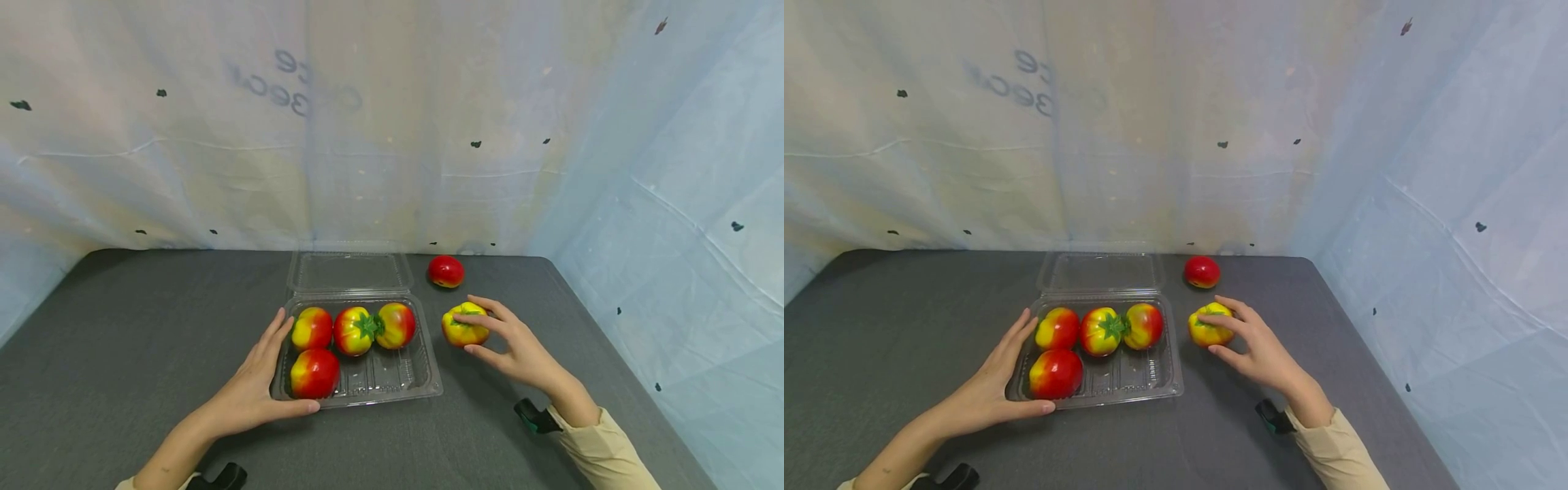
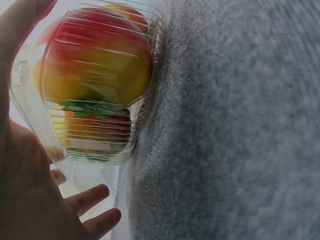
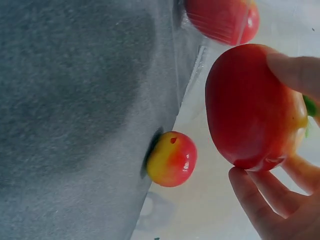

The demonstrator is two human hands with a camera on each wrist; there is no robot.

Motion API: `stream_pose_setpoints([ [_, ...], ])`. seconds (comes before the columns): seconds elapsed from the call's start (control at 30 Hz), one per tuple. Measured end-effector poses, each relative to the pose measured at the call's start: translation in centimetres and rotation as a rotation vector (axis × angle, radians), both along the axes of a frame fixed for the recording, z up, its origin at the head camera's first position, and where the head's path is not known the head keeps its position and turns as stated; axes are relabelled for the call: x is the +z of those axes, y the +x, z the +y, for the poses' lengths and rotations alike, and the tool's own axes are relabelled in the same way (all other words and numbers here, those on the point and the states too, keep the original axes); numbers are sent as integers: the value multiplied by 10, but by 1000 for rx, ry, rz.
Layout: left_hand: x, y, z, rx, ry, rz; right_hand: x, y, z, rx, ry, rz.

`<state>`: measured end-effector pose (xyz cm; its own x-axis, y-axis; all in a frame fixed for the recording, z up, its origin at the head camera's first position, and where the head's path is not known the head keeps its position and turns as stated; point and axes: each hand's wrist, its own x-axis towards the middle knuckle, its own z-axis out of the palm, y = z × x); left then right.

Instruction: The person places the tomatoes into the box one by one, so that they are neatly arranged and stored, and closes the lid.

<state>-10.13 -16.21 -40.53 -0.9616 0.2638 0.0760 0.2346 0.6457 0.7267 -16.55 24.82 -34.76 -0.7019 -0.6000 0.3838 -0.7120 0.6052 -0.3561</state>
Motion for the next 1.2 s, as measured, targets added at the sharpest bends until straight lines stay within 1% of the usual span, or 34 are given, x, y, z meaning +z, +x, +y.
stream_pose_setpoints([
  [0.13, 0, 0, 0, 2, 2, -6, 4, 0, -4, 16, 0, 10],
  [0.33, 0, 0, 1, 6, -11, -13, 8, 0, -11, 36, -2, 2],
  [0.6, 3, 0, 1, 5, -14, -11, 11, -1, -21, 83, -22, 0],
  [0.73, 4, 1, 0, -2, -12, -4, 12, -2, -29, 105, -28, -13],
  [0.97, 1, 1, 1, -2, -1, -5, 14, -1, -42, 135, -21, -46],
  [1.2, 1, 1, 0, -1, -5, -1, 14, -1, -52, 179, -22, -53],
])
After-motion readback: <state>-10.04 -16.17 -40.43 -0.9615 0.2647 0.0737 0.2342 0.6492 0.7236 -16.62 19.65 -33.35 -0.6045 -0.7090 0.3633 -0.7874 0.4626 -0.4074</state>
